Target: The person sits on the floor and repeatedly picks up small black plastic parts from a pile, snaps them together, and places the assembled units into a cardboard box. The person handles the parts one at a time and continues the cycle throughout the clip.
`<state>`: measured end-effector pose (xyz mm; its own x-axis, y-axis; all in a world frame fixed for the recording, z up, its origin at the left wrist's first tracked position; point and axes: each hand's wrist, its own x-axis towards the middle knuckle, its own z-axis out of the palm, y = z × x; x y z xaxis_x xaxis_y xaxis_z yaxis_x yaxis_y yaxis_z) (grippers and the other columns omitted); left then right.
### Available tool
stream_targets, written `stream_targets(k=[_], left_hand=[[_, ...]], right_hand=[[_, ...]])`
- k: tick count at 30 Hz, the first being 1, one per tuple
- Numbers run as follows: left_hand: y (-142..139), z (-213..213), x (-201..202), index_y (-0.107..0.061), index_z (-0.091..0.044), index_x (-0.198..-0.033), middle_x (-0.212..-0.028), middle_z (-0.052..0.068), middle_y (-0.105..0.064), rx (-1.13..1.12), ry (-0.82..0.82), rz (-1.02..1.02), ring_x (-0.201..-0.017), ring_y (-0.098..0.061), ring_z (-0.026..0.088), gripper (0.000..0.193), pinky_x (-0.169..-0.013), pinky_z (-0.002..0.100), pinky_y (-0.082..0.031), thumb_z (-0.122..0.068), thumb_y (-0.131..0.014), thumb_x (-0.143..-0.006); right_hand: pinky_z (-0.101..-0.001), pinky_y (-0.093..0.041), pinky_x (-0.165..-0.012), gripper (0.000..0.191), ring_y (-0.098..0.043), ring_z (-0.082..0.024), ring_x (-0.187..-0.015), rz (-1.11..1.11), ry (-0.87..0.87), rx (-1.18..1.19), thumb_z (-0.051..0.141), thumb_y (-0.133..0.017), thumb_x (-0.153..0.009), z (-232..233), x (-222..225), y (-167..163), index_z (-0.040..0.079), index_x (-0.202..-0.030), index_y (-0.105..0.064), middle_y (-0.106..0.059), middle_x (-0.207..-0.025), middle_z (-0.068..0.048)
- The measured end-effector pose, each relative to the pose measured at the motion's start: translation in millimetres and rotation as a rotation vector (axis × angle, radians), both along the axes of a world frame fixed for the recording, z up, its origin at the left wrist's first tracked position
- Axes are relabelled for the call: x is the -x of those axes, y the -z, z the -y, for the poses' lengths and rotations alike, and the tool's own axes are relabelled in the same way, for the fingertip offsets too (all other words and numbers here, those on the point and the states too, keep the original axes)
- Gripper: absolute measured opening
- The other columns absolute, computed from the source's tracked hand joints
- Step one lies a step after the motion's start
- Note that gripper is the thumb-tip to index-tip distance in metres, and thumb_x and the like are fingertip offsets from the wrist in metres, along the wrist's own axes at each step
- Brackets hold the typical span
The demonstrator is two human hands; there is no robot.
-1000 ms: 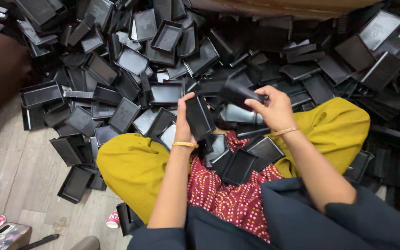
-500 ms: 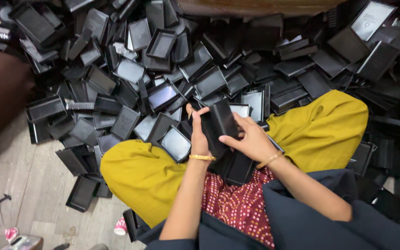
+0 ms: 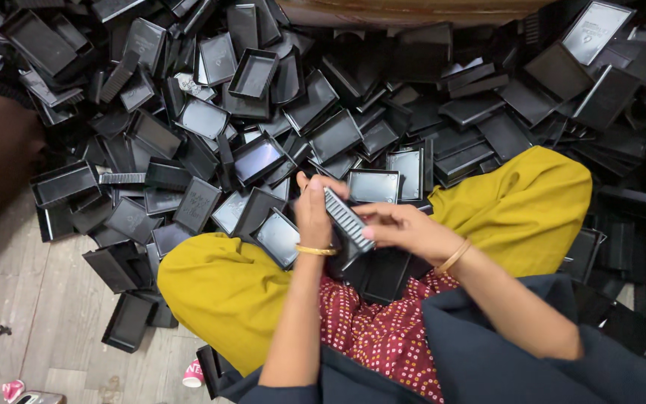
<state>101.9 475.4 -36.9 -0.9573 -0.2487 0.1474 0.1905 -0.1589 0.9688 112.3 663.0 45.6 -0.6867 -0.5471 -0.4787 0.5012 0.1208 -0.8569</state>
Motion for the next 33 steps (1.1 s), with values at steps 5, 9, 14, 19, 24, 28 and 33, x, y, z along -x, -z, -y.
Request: stream_targets(k=[5, 9, 14, 19, 24, 28, 33], left_hand=[[-17, 19, 2, -0.069, 0.005, -0.086, -0.062, 0.016, -0.06, 0.432, -0.39, 0.091, -0.056, -0.06, 0.027, 0.047, -0.061, 0.036, -0.047, -0.032, -0.045, -0.105], [-24, 16, -2, -0.07, 0.002, -0.089, -0.069, 0.015, -0.066, 0.417, -0.415, 0.053, -0.062, -0.065, 0.027, 0.049, -0.064, 0.037, -0.049, -0.032, -0.042, -0.109], [-4, 39, 33, -0.068, -0.001, -0.102, -0.083, 0.013, -0.071, 0.41, -0.231, 0.207, -0.071, -0.07, 0.027, 0.039, -0.068, 0.036, -0.053, -0.033, -0.045, -0.107], [12, 82, 134, -0.063, -0.012, -0.127, -0.129, 0.018, -0.06, 0.788, -0.363, 0.044, -0.122, -0.058, 0.038, 0.04, -0.105, 0.047, -0.047, -0.027, -0.075, -0.091], [14, 106, 209, -0.068, -0.021, -0.119, -0.159, 0.029, -0.025, 1.053, -0.372, 0.452, -0.142, -0.025, 0.063, 0.056, -0.095, 0.07, -0.039, -0.033, -0.091, -0.07], [39, 117, 194, -0.072, -0.014, -0.096, -0.158, 0.021, -0.036, 1.11, -0.156, 0.468, -0.135, -0.039, 0.049, 0.027, -0.104, 0.059, -0.042, -0.029, -0.084, -0.076], [48, 116, 107, -0.075, -0.006, -0.073, -0.114, 0.02, -0.059, 1.336, 0.117, 0.103, -0.125, -0.051, 0.043, 0.02, -0.105, 0.054, -0.041, -0.023, -0.084, -0.069]], right_hand=[[-0.0235, -0.057, -0.077, 0.04, -0.068, -0.005, -0.085, -0.406, 0.196, -0.176, 0.016, -0.081, -0.083, 13, -14, 15, 0.001, -0.116, -0.063, -0.073, -0.097, -0.002], [-0.023, -0.058, -0.07, 0.03, -0.067, -0.005, -0.078, -0.552, 0.256, -0.192, 0.016, -0.082, -0.082, 26, -23, 17, 0.001, -0.1, -0.064, -0.072, -0.089, -0.001], [-0.0306, -0.052, -0.069, 0.029, -0.059, -0.013, -0.076, -0.972, 0.156, -0.483, 0.015, -0.086, -0.084, 12, 62, -30, -0.002, -0.09, -0.064, -0.06, -0.081, -0.006], [-0.0292, -0.059, -0.097, 0.034, -0.072, -0.013, -0.109, -0.521, 0.631, 0.297, 0.022, -0.069, -0.095, -13, 129, -68, 0.009, -0.127, -0.064, -0.076, -0.117, -0.004], [-0.0427, -0.05, -0.106, 0.057, -0.06, -0.033, -0.125, -0.928, -0.113, -0.475, 0.028, -0.079, -0.085, -2, 113, 11, 0.01, -0.136, -0.062, -0.061, -0.137, -0.021], [-0.0696, -0.03, -0.104, 0.089, -0.026, -0.051, -0.145, -0.904, -0.613, -1.046, 0.03, -0.086, -0.074, 1, 94, 74, 0.026, -0.154, -0.047, -0.024, -0.161, -0.026], [-0.0569, -0.044, -0.105, 0.071, -0.055, -0.038, -0.126, -0.886, -0.53, -1.129, 0.032, -0.078, -0.077, -2, 71, 81, 0.026, -0.141, -0.05, -0.045, -0.149, -0.016]])
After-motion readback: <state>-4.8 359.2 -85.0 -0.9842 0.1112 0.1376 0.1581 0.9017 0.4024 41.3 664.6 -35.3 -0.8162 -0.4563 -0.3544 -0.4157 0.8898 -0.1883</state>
